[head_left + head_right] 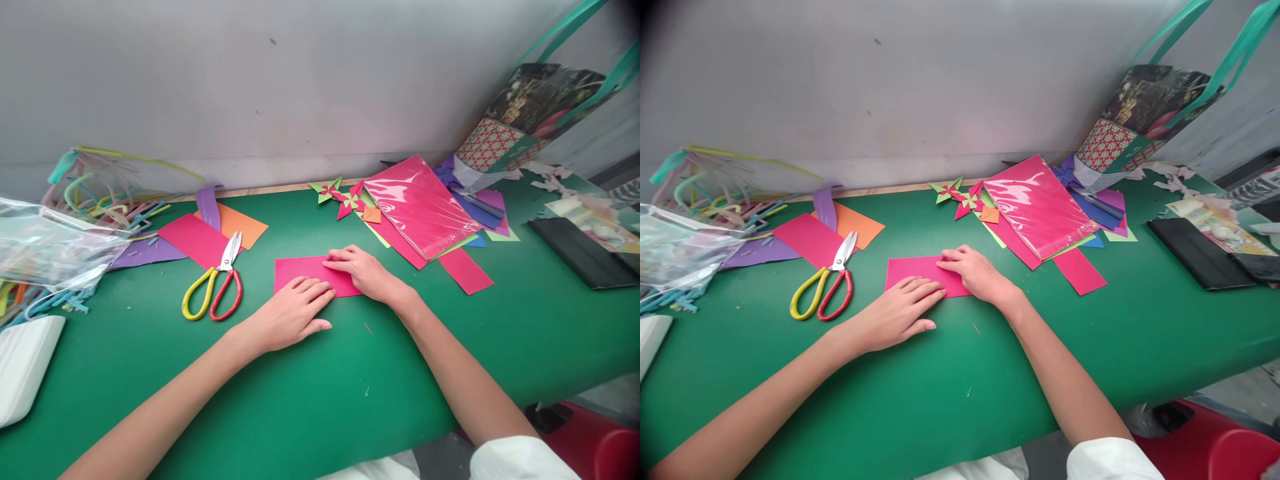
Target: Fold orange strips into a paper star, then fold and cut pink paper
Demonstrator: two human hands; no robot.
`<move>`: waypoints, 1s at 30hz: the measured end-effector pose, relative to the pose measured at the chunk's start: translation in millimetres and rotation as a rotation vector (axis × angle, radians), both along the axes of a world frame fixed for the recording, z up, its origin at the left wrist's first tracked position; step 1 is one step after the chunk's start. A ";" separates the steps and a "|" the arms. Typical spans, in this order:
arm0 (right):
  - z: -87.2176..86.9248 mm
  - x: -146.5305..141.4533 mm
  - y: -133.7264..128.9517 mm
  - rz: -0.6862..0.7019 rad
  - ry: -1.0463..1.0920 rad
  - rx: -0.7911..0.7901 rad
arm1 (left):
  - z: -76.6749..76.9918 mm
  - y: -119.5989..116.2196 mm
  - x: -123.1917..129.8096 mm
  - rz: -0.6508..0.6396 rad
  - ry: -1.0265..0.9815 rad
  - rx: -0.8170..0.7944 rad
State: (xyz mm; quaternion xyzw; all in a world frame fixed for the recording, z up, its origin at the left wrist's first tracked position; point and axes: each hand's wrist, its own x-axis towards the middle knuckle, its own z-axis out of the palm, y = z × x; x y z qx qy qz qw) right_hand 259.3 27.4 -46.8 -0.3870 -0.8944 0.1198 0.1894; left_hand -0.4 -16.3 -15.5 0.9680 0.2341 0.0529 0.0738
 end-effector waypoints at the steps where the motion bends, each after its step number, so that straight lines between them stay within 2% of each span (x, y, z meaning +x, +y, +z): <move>1: 0.4 -0.2 0.2 0.001 0.007 -0.007 | -2.1 -1.9 4.5 0.013 -0.010 0.029; 5: 2.0 -0.2 2.6 0.007 0.012 -0.033 | -11.9 -9.5 16.7 0.041 -0.048 0.090; 13: 6.0 -0.2 5.6 0.008 -0.030 -0.059 | -11.8 -8.5 41.8 0.063 -0.067 0.057; 17: 8.0 -0.9 4.7 0.001 -0.020 -0.071 | -22.4 -13.1 56.2 0.020 -0.130 0.028; 21: 8.1 -1.2 4.7 -0.001 -0.014 -0.070 | -32.8 -14.9 57.6 -0.021 -0.158 -0.024; 24: 7.1 -1.2 5.4 0.003 -0.009 -0.068 | -32.1 -13.1 55.6 -0.041 -0.144 -0.065; 27: 5.3 -1.3 6.2 0.003 -0.012 -0.059 | -27.5 -13.8 56.4 -0.121 -0.133 -0.078; 30: 4.0 -1.2 6.1 0.000 -0.009 -0.043 | -22.4 -15.9 56.2 -0.279 -0.156 -0.063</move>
